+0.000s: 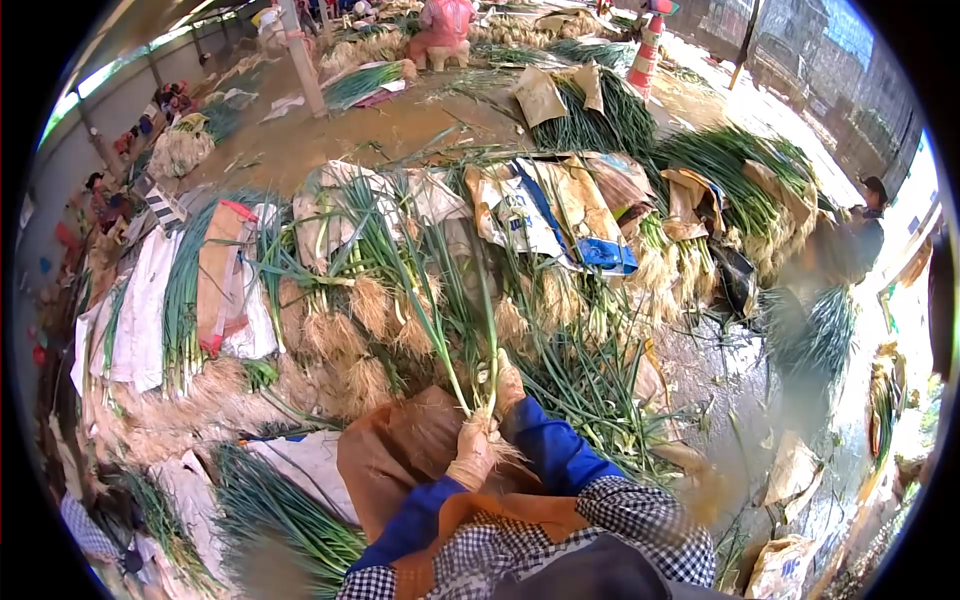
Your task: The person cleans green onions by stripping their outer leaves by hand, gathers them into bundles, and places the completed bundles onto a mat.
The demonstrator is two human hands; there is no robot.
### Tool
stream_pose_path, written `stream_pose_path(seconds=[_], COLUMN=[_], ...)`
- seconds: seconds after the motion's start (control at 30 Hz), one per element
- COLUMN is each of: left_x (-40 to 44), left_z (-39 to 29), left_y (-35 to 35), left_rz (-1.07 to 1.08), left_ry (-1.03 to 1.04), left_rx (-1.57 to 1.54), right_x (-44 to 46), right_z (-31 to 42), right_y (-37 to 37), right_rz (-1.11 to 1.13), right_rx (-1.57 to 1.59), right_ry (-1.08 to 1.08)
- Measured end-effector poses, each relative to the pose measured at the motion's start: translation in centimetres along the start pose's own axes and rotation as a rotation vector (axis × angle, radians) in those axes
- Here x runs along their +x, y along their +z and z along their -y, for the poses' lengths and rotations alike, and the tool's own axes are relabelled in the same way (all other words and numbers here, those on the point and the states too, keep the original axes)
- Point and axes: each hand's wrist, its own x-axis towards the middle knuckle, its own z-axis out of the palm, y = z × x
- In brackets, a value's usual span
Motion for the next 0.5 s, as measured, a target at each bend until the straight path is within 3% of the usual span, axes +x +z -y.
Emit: stream_pose_path(seconds=[0.03,0.1,0.13,0.17,0.23,0.27,0.3,0.37,0.4,0.43,0.47,0.5], left_x=[-0.2,-0.5,-0.2,-0.5,-1.8,-1.3,-0.5,0.9,0.3,0.1,-0.1,-1.3], left_z=[0.1,-0.3,-0.3,-0.8,-3.0,-3.2,-3.4,-3.3,-3.3,-3.5,-3.3,-3.6], left_y=[0.3,0.6,0.6,0.7,4.2,3.8,2.5,-0.4,0.0,1.4,1.8,3.3], left_rz=[-0.001,0.024,-0.025,0.009,-0.205,-0.198,-0.201,0.108,0.153,0.218,0.185,0.114], left_ry=[-0.005,-0.131,-0.132,-0.126,-0.089,-0.056,-0.016,-0.048,-0.089,-0.13,-0.173,-0.177], left_rx=[-0.007,-0.104,-0.092,-0.127,-0.01,-0.054,-0.092,-0.252,-0.326,-0.397,-0.412,-0.446], right_x=[-0.2,-0.8,-4.1,-6.1,-10.2,-11.3,-12.2,-13.9,-12.8,-14.4,-12.2,-10.5], right_z=[0.1,-0.1,1.8,1.9,2.8,3.7,5.8,9.9,11.7,13.8,12.9,12.4], right_y=[-0.4,-1.3,-0.4,-1.1,-4.0,-7.1,-9.7,-14.7,-18.6,-17.6,-22.6,-22.9], right_rz=[-0.006,-0.028,-0.081,-0.008,0.243,0.366,0.402,0.398,0.082,0.046,-0.083,-0.082], right_rx=[-0.006,-0.386,-0.83,-0.909,-1.328,-1.291,-1.468,-1.819,-1.475,-2.227,-2.528,-2.469], right_ry=[0.002,-0.266,-0.394,-0.395,-0.436,-0.232,-0.373,-0.708,0.125,-0.158,0.097,-0.013])
